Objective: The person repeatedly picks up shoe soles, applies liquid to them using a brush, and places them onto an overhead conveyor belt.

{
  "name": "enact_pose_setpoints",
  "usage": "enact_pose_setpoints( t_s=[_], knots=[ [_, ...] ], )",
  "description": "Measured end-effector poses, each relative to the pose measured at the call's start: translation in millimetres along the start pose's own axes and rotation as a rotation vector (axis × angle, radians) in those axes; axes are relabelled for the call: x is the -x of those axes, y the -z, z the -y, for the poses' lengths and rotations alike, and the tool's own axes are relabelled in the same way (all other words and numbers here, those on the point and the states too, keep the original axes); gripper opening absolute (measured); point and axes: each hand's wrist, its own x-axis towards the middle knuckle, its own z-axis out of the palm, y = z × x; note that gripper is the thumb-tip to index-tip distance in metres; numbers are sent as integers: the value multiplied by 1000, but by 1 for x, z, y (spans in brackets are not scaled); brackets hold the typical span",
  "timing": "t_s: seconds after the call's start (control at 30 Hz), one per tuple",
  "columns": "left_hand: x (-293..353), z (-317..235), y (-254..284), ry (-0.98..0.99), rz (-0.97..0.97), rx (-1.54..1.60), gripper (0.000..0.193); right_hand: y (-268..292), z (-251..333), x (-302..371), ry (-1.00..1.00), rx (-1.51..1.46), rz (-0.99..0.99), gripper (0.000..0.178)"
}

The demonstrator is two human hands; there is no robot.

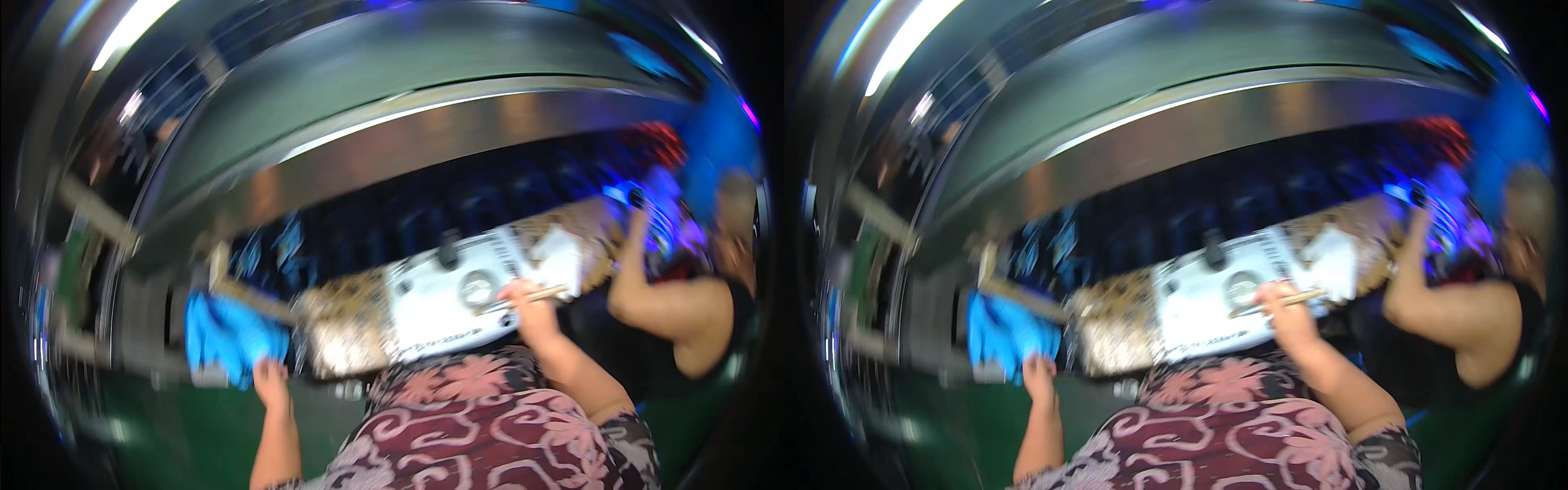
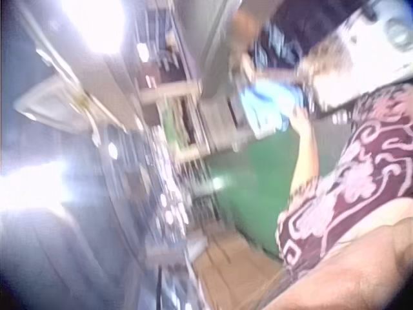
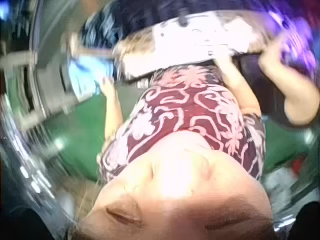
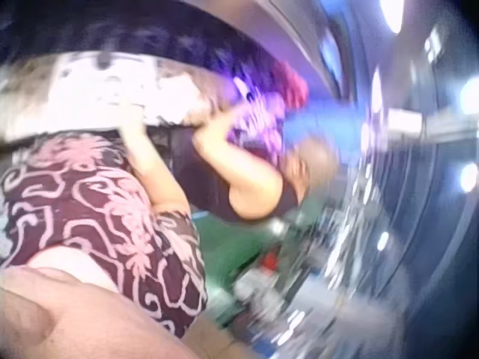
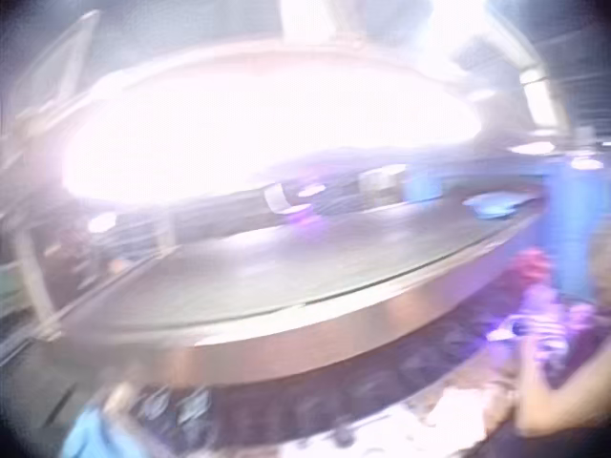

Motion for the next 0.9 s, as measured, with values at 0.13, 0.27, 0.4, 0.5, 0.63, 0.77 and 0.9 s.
enact_pose_setpoints(
  t_s=[0.13, 0.27, 0.4, 0.5, 0.63, 0.77, 0.9],
  knots=[
    [-37, -45, 7, -390, -390, -435, 42, -24, 15, -31, 75, -122, 44, 19],
    [-62, -42, 59, -403, -588, -526, 46, -68, 37, -68, 110, 53, 341, 17],
    [-92, -31, 94, -327, -564, -704, 54, -135, 70, -81, 196, 277, 522, 10],
    [-128, -33, 113, -114, -433, -576, 66, -193, 90, -80, 583, 446, 741, 21],
    [-180, -11, 127, 230, -55, -274, 77, -265, 93, -72, 523, 345, 1041, 25],
    [-211, 8, 121, 372, 232, 14, 77, -336, 74, -51, 293, 276, 1164, 37],
    [-223, 5, 120, 447, 289, 212, 69, -397, 62, -37, -233, 236, 1253, 68]
  ],
)
